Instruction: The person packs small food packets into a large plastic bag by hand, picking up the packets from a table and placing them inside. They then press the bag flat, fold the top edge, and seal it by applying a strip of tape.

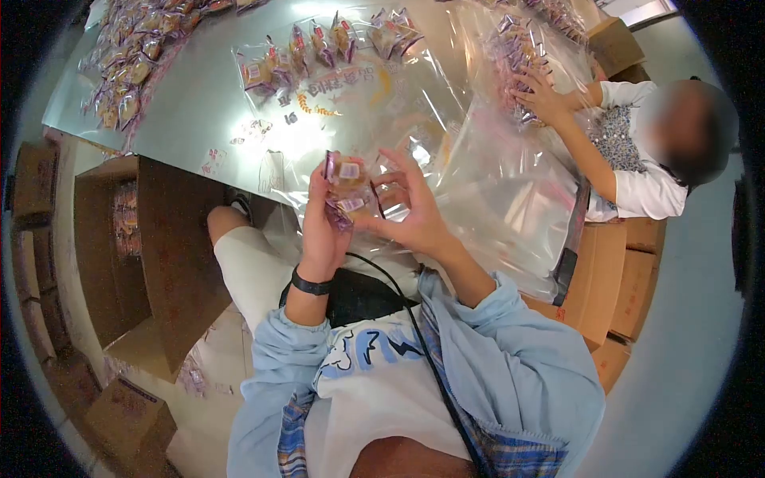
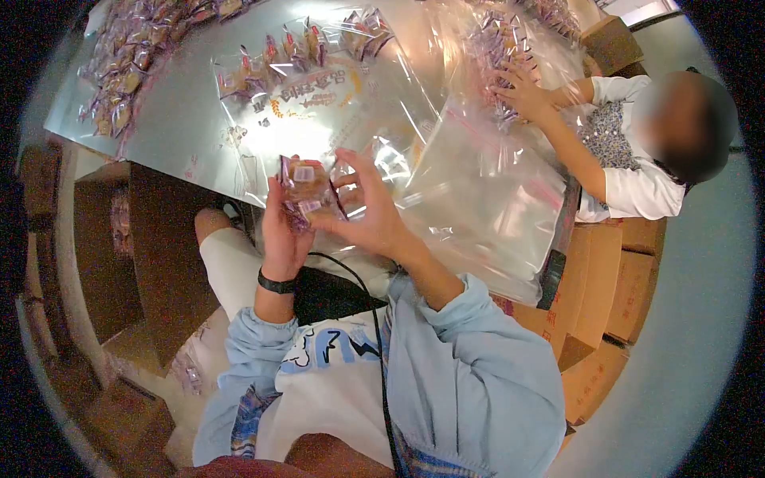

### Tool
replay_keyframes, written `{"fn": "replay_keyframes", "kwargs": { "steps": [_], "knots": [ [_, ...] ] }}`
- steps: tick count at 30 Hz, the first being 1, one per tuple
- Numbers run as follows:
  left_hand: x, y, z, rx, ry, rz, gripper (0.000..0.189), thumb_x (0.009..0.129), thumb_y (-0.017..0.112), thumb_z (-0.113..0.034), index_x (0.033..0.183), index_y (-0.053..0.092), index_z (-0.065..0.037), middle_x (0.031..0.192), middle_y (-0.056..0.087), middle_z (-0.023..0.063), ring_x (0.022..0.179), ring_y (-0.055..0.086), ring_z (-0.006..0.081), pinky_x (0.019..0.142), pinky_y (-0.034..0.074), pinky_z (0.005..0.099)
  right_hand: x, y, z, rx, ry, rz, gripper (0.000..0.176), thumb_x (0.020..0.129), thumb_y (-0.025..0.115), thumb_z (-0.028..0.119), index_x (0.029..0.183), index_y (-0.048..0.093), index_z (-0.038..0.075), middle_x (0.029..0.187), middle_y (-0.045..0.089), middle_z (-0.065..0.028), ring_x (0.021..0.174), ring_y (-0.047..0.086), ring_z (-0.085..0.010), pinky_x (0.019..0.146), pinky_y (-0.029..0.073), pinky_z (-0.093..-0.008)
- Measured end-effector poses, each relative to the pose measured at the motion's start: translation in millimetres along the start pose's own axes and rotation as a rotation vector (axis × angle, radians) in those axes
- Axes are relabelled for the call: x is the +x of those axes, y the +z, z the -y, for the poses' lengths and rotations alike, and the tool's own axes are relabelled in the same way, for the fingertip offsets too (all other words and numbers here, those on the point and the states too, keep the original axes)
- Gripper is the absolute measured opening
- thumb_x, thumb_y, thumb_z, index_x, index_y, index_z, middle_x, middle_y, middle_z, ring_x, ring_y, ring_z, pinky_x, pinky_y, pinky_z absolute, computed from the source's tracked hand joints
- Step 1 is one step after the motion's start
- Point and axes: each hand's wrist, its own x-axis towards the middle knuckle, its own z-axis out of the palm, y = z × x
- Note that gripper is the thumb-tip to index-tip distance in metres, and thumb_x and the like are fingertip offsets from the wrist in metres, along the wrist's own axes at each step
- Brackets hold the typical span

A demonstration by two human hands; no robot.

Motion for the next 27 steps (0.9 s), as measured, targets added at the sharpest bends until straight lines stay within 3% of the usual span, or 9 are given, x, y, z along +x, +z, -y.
{"fn": "replay_keyframes", "kwargs": {
  "steps": [2, 3, 5, 9, 15, 18, 21, 24, 27],
  "knots": [
    [-3.9, 3.1, -2.6, -0.042, 0.004, -0.011, 0.052, 0.114, 0.032, -0.045, 0.147, 0.048, -0.008, 0.138, 0.06, 0.0093, 0.125, 0.06, 0.0235, 0.106, 0.05, 0.0424, -0.4, 3.8, -0.5, 0.026, -0.032, -0.041, 0.105, 0.071, 0.097, 0.021, 0.156, 0.037, 0.007, 0.154, 0.041, -0.0135, 0.117, 0.061, -0.0245, 0.086, 0.058, -0.0339],
    [-5.5, 4.4, -4.1, -0.048, 0.002, 0.0, 0.053, 0.114, 0.032, -0.046, 0.146, 0.049, -0.008, 0.137, 0.061, 0.0091, 0.124, 0.06, 0.023, 0.105, 0.051, 0.0419, -1.2, 7.3, 2.6, 0.015, -0.074, -0.076, 0.091, 0.076, 0.094, 0.02, 0.151, 0.045, 0.007, 0.151, 0.047, -0.0158, 0.12, 0.061, -0.0265, 0.09, 0.057, -0.0354],
    [-4.8, 6.9, -6.2, -0.065, 0.004, 0.006, 0.057, 0.113, 0.031, -0.049, 0.143, 0.053, -0.006, 0.132, 0.065, 0.0094, 0.121, 0.062, 0.0224, 0.103, 0.051, 0.0409, 0.3, 4.5, -1.5, -0.255, -0.282, -0.078, 0.08, 0.075, 0.093, 0.018, 0.144, 0.054, 0.007, 0.146, 0.053, -0.0166, 0.123, 0.061, -0.0301, 0.094, 0.056, -0.0384],
    [-4.4, -5.3, -4.4, -0.119, -0.024, 0.032, 0.055, 0.112, 0.035, -0.048, 0.15, 0.047, -0.009, 0.143, 0.059, 0.012, 0.129, 0.059, 0.0289, 0.11, 0.047, 0.0438, 1.3, 2.0, 19.5, -0.603, -0.543, 0.084, 0.062, 0.074, 0.089, 0.015, 0.131, 0.066, 0.006, 0.137, 0.061, -0.0172, 0.127, 0.06, -0.0366, 0.104, 0.051, -0.0443],
    [-6.6, -4.5, -4.8, -0.041, 0.083, -0.015, 0.051, 0.108, 0.047, -0.035, 0.151, 0.044, -0.008, 0.141, 0.058, 0.0105, 0.126, 0.059, 0.0242, 0.109, 0.048, 0.0427, -7.9, -5.9, 8.2, -0.55, -0.472, 0.095, 0.056, 0.077, 0.082, 0.011, 0.13, 0.065, 0.004, 0.138, 0.062, -0.0164, 0.125, 0.061, -0.0358, 0.104, 0.051, -0.0448],
    [-12.9, -4.3, -14.2, 0.008, 0.149, 0.026, 0.06, 0.101, 0.059, -0.023, 0.155, 0.037, -0.008, 0.143, 0.054, 0.0095, 0.129, 0.057, 0.0242, 0.11, 0.048, 0.0468, -13.7, -19.0, 12.0, -0.33, -0.348, 0.004, 0.053, 0.085, 0.076, 0.005, 0.136, 0.059, 0.002, 0.134, 0.063, -0.0138, 0.123, 0.062, -0.0277, 0.101, 0.052, -0.0408],
    [-19.7, 0.4, -24.5, 0.027, 0.156, -0.014, 0.071, 0.093, 0.07, -0.015, 0.155, 0.034, -0.011, 0.14, 0.048, 0.0065, 0.129, 0.054, 0.0234, 0.11, 0.046, 0.0539, -7.6, -13.0, 22.1, 0.357, -0.121, -0.158, 0.048, 0.097, 0.069, 0.005, 0.141, 0.052, 0.002, 0.129, 0.064, -0.0105, 0.118, 0.063, -0.0202, 0.098, 0.054, -0.0366],
    [-15.0, -20.0, -14.7, 0.189, 0.127, 0.05, 0.074, 0.093, 0.073, -0.022, 0.154, 0.033, -0.011, 0.145, 0.045, 0.0056, 0.133, 0.053, 0.025, 0.11, 0.047, 0.0536, -0.7, -12.9, 6.5, 0.356, -0.118, -0.125, 0.045, 0.104, 0.06, 0.007, 0.146, 0.045, 0.003, 0.127, 0.064, -0.0091, 0.113, 0.064, -0.0176, 0.094, 0.056, -0.0331],
    [-16.9, -21.5, -1.9, 0.183, 0.2, 0.146, 0.068, 0.099, 0.066, -0.038, 0.155, 0.035, -0.014, 0.15, 0.047, 0.0061, 0.135, 0.053, 0.0325, 0.11, 0.046, 0.0528, -0.5, -2.4, 9.7, 0.308, 0.026, -0.14, 0.043, 0.107, 0.055, 0.01, 0.147, 0.041, 0.003, 0.127, 0.064, -0.0097, 0.11, 0.065, -0.0174, 0.092, 0.056, -0.031]
  ]
}}
